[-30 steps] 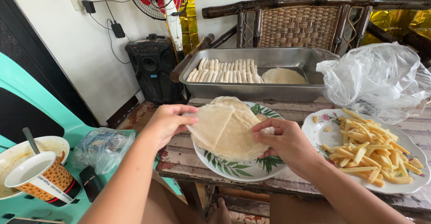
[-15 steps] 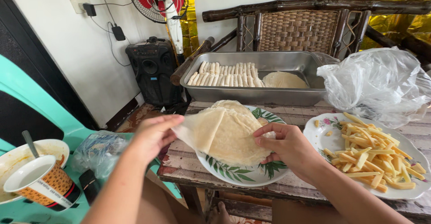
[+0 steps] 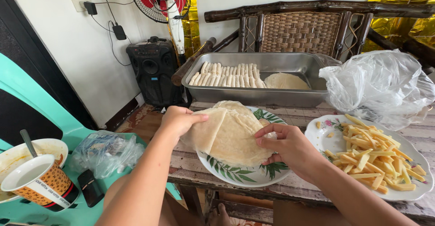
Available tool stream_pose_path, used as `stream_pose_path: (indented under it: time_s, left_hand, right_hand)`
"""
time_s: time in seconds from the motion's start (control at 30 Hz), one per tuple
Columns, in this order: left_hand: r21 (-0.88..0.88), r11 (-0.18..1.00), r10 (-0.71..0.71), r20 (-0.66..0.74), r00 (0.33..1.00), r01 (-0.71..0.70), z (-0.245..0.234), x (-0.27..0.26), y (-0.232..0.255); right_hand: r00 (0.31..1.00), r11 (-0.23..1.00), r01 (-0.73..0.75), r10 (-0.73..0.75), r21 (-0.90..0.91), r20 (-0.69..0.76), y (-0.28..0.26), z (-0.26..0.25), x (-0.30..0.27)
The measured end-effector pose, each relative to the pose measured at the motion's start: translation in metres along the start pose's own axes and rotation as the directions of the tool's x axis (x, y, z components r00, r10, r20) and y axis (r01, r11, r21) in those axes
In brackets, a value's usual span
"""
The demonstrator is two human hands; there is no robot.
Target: The person repeatedly tears thin sheets of dough into smaller pieces and places them into a metal tray. A plate of sliced potatoes is also visible on the table.
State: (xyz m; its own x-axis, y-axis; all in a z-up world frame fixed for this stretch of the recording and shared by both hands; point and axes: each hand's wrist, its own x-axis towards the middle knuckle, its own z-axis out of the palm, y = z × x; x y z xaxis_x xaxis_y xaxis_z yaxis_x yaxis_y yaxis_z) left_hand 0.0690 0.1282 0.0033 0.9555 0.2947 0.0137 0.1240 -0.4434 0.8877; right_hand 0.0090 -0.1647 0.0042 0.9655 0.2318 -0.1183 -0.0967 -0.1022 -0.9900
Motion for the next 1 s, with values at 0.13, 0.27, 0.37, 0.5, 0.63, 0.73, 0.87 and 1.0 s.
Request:
stream_pose_path:
  time_s: [0.13, 0.27, 0.37, 0.5, 0.63, 0.73, 0.87, 1.0]
  left_hand:
    - [-0.006, 0.999, 0.036, -0.069, 0.997, -0.036, -0.007, 0.001, -0.007]
    - [-0.228, 0.971, 0.070, 0.000, 0.998, -0.068, -0.020, -0.004, -0.013]
    - [-0.398, 0.917, 0.060, 0.047, 0.997, -0.036, -0.035, -0.012, -0.021]
    - [-0.494, 0.867, -0.040, 0.071, 0.997, 0.069, -0.051, -0.023, -0.032]
    - [-0.497, 0.860, -0.123, 0.023, 0.992, 0.118, -0.061, -0.035, -0.045]
    - [-0.561, 0.816, -0.160, 0.013, 0.987, 0.140, -0.067, -0.044, -0.057]
    - [-0.650, 0.745, -0.194, 0.003, 0.981, 0.149, -0.075, -0.047, -0.075]
    - [-0.683, 0.720, -0.208, -0.042, 0.977, 0.124, -0.089, -0.043, -0.090]
  right_hand:
    - [1.000, 1.000, 0.004, -0.004, -0.001, 0.013, 0.001, 0.000, 0.001]
    - [1.000, 1.000, 0.003, -0.003, 0.006, 0.005, 0.002, -0.001, 0.001]
    - [1.000, 1.000, -0.002, 0.002, 0.019, 0.019, 0.003, -0.002, 0.002]
    - [1.000, 1.000, 0.000, 0.000, 0.008, 0.011, 0.002, -0.001, 0.001]
    - [1.000, 1.000, -0.023, 0.023, -0.011, -0.001, 0.000, 0.000, 0.000]
    - [1.000, 1.000, -0.020, 0.020, -0.005, 0.001, 0.000, 0.000, -0.001]
    - [1.000, 1.000, -0.024, 0.024, -0.010, -0.007, 0.001, 0.000, 0.000]
    - [1.000, 1.000, -0.012, 0.012, 0.003, 0.003, 0.002, 0.000, 0.002]
